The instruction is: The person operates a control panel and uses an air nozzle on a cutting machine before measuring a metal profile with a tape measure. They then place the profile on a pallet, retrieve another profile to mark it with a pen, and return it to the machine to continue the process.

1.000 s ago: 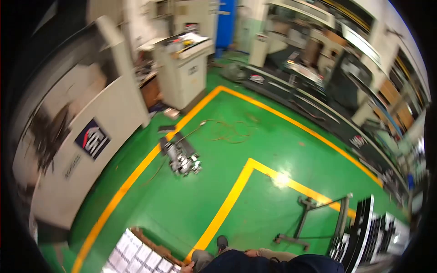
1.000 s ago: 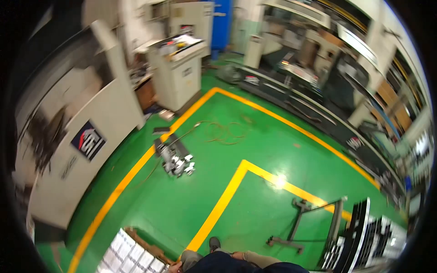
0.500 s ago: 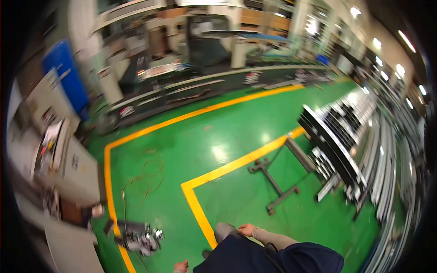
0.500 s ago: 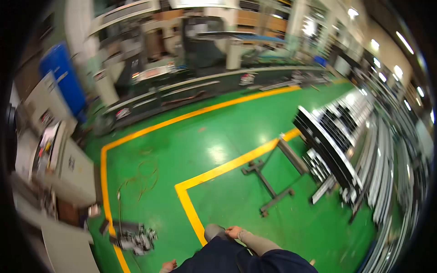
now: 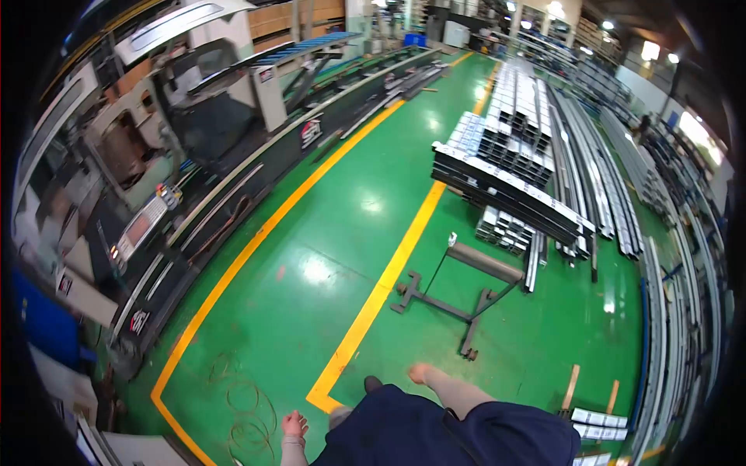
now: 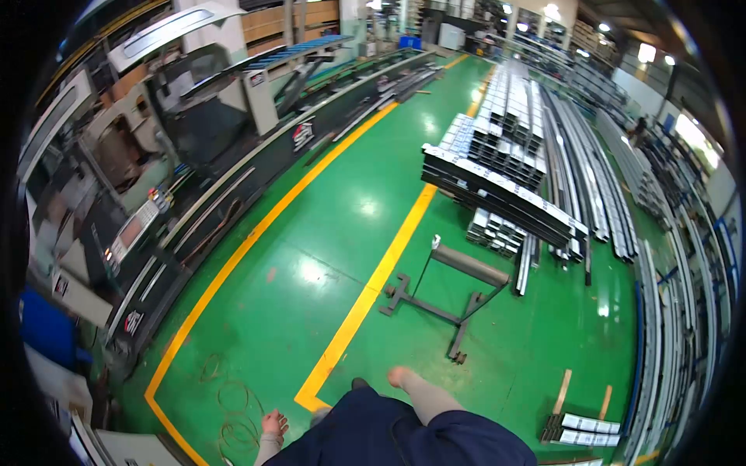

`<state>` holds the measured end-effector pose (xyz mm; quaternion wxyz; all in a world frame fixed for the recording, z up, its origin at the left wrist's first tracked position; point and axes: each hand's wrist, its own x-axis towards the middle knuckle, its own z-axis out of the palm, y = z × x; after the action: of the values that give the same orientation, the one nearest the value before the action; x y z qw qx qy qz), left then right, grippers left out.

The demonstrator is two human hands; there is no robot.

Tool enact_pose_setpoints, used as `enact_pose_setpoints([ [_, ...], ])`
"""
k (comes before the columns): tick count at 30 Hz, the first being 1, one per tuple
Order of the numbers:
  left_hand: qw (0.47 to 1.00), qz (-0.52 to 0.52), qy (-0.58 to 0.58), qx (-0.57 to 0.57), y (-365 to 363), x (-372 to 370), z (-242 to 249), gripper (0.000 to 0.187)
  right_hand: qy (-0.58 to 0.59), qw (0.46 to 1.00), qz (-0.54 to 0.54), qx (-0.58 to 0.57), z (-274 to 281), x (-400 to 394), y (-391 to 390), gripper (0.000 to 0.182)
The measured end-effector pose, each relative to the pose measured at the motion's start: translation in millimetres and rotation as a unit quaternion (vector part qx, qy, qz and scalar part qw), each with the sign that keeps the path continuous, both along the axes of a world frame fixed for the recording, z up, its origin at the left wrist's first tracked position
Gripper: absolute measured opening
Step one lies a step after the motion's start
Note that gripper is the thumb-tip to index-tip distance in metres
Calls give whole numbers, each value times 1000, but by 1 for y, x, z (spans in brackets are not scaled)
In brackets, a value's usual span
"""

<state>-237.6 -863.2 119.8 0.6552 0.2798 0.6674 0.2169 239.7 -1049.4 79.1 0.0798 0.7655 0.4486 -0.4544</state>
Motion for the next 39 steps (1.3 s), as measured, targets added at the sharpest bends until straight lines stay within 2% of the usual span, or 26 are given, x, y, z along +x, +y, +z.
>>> enact_pose_setpoints([
  [1, 999, -40, -10, 2, 34, 21, 7, 32, 13, 987, -96, 126, -3, 7, 42, 46],
  [2, 997, -77, -3, 3, 64, 42, 6, 32, 87, 957, -226, 157, 50, 12, 88, 46],
  [3, 993, -116, 6, 6, 92, 56, -3, 33, 42, 952, -192, 233, 106, 17, 139, 45],
  [4, 988, -150, 17, 10, 125, 68, -14, 34, 60, 931, -224, 281, 110, 29, 188, 45],
  [6, 951, -267, 86, 134, 181, 98, -32, 35, 110, 924, -260, 257, 160, 49, 275, 46],
  [7, 921, -314, 120, 195, 214, 103, -48, 36, 103, 915, -278, 274, 161, 59, 307, 46],
  [8, 922, -326, 107, 178, 255, 114, -65, 37, 96, 905, -293, 292, 161, 68, 342, 46],
  [10, 925, -344, 85, 140, 337, 133, -89, 38, 43, 899, -325, 289, 147, 75, 405, 46],
  [12, 919, -321, 53, 222, 443, 135, -60, 38, -43, 921, -316, 225, 80, 86, 447, 48],
  [13, 925, -297, 30, 237, 494, 141, -43, 39, -15, 936, -328, 125, 81, 84, 462, 52],
  [14, 946, -275, 50, 162, 545, 157, -10, 39, -14, 944, -324, 55, 45, 87, 478, 54],
  [15, 961, -255, 67, 85, 591, 168, 17, 39, -97, 952, -280, 72, 26, 78, 491, 54],
  [16, 939, -301, 88, 145, 646, 180, 22, 38, -81, 960, -263, 60, 42, 70, 503, 57],
  [17, 909, -349, 113, 199, 697, 185, 24, 38, -43, 951, -303, 50, 55, 61, 521, 58],
  [21, 867, -409, 67, 277, 867, 274, 85, 38, 81, 907, -405, 85, 58, 40, 604, 55],
  [22, 867, -399, 58, 294, 903, 303, 98, 38, 129, 890, -421, 117, 59, 37, 627, 52],
  [24, 868, -377, 39, 320, 958, 356, 113, 38, 124, 935, -319, 86, 16, 58, 675, 53],
  [25, 877, -371, 24, 305, 984, 381, 103, 38, 118, 955, -264, 70, 4, 75, 702, 53],
  [28, 902, -339, -17, 266, 1031, 459, 97, 36, 125, 918, -368, 81, -5, 146, 794, 55],
  [29, 916, -329, -50, 226, 1037, 478, 123, 34, 27, 974, -168, 151, -39, 180, 827, 46],
  [30, 922, -322, -91, 193, 1054, 500, 151, 33, 73, 952, -244, 171, -65, 220, 855, 43],
  [32, 905, -310, -148, 251, 1120, 538, 166, 29, 151, 870, -422, 205, -28, 287, 932, 38],
  [34, 869, -271, -183, 370, 1194, 565, 247, 28, 81, 853, -470, 210, 33, 352, 1004, 35],
  [36, 851, -227, -239, 410, 1273, 580, 330, 27, 71, 841, -488, 221, 106, 405, 1078, 33],
  [37, 846, -195, -248, 431, 1304, 585, 388, 30, 29, 857, -446, 256, 119, 437, 1113, 34],
  [39, 808, -179, -256, 499, 1396, 596, 449, 37, -42, 859, -397, 321, 152, 484, 1177, 35],
])
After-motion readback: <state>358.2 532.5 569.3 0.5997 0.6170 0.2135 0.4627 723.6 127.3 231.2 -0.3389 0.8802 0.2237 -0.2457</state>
